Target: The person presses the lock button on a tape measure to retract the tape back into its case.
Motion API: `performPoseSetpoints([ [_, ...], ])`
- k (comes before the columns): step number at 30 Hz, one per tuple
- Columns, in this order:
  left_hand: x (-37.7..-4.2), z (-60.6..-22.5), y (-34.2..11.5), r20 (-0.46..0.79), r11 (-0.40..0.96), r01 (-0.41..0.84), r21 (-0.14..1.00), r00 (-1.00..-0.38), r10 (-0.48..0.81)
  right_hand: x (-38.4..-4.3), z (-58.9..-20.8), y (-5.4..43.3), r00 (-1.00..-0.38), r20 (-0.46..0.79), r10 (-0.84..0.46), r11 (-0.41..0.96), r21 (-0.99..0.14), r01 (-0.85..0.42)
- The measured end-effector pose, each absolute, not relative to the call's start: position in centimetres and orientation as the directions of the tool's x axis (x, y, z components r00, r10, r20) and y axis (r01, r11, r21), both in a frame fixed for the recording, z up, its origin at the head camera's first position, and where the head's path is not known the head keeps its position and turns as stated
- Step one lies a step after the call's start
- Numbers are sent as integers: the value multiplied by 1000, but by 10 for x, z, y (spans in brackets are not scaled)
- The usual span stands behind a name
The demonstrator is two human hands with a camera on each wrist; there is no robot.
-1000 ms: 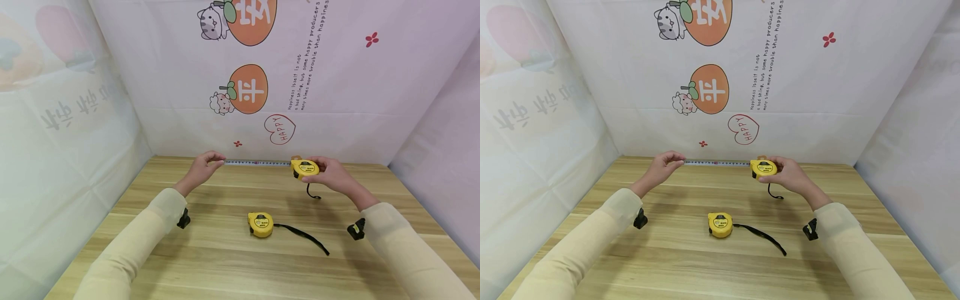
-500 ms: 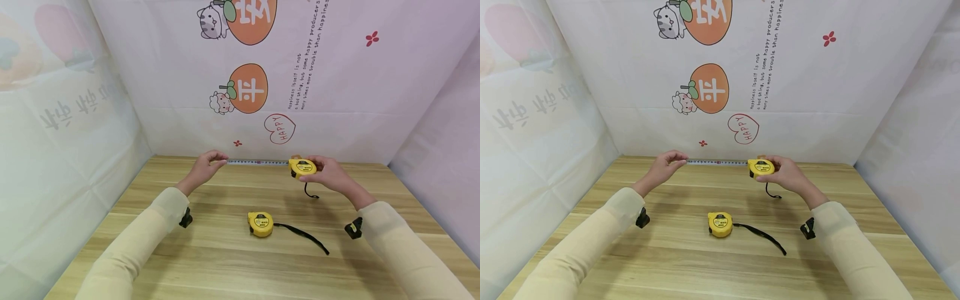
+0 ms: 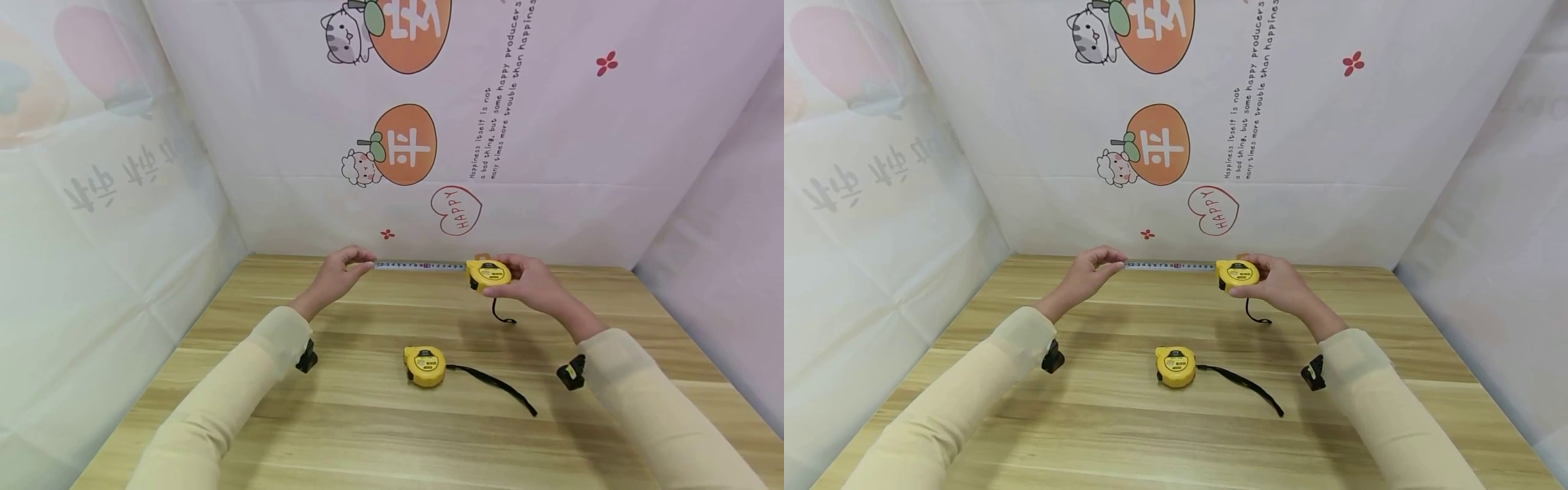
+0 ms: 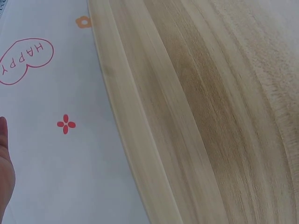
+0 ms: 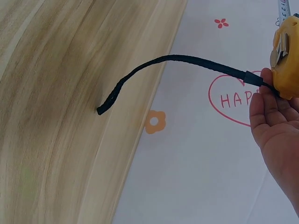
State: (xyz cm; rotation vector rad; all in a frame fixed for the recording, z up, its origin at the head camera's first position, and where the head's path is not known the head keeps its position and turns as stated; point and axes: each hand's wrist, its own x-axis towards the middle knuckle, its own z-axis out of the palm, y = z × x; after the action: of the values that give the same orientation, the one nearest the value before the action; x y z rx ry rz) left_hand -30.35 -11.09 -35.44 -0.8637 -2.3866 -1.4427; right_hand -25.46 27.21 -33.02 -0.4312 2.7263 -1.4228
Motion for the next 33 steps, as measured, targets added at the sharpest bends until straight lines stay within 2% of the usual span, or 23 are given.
performPoseSetpoints([
  [33, -303, -355, -98, 461, 337, 587, 736, -800, 385, -254, -329, 255, -953, 125, -276, 507, -823, -255],
])
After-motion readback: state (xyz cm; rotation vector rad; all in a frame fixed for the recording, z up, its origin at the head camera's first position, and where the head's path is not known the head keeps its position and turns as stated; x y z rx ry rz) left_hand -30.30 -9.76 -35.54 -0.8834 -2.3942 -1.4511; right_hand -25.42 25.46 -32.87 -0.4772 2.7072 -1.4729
